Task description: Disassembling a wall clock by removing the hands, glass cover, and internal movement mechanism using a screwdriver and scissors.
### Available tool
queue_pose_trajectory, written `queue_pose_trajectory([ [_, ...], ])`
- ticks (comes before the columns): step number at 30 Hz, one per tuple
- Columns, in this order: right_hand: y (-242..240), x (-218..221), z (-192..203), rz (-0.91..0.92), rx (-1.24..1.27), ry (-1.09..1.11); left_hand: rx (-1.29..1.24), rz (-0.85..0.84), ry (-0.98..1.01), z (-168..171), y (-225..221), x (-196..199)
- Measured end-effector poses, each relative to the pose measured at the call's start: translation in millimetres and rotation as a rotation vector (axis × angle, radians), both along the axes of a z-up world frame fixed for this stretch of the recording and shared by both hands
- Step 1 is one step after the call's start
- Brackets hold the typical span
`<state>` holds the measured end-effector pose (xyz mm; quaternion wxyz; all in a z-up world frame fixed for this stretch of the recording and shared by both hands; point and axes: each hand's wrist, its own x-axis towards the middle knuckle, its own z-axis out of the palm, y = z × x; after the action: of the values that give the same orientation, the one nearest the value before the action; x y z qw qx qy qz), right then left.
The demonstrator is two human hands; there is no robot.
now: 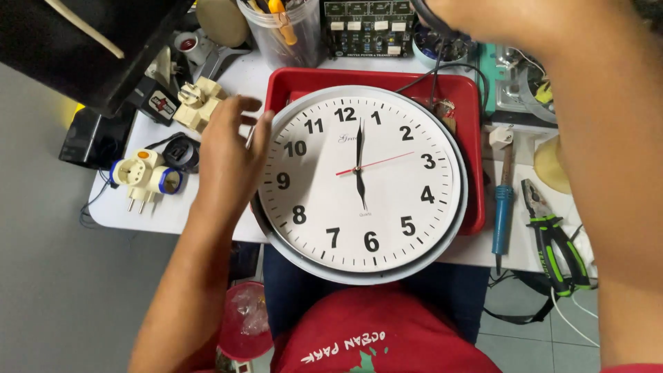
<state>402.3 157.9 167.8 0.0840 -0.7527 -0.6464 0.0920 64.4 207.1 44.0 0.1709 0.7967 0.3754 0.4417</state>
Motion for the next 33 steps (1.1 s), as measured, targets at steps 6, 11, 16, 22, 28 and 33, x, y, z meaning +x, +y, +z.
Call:
queue_pose_trajectory([
  [6, -111, -45, -2, -0.035, 0.102, 0.52, -0.259, 0.119, 0.538, -46, 79, 48],
  [11, -184, -37, -46, -0.261, 0.032, 1.086, -0.27, 0.136, 0.73, -64, 91, 68],
  [16, -232, -23, -115, -0.152, 0.151, 1.346, -0.321, 0.135, 0.837, -63, 90, 74],
  [22, -248, -36, -155, -0.145, 0.145, 1.536, -0.434, 0.068, 0.654, -23, 68, 65],
  [28, -257, -52, -159, -0.145, 0.108, 1.586, -0.388, -0.015, 0.453, -11, 66, 47],
  [33, -265, -59, -153, 0.002, 0.068, 1.602, -0.365, 0.019, 0.381, 22, 42, 38],
])
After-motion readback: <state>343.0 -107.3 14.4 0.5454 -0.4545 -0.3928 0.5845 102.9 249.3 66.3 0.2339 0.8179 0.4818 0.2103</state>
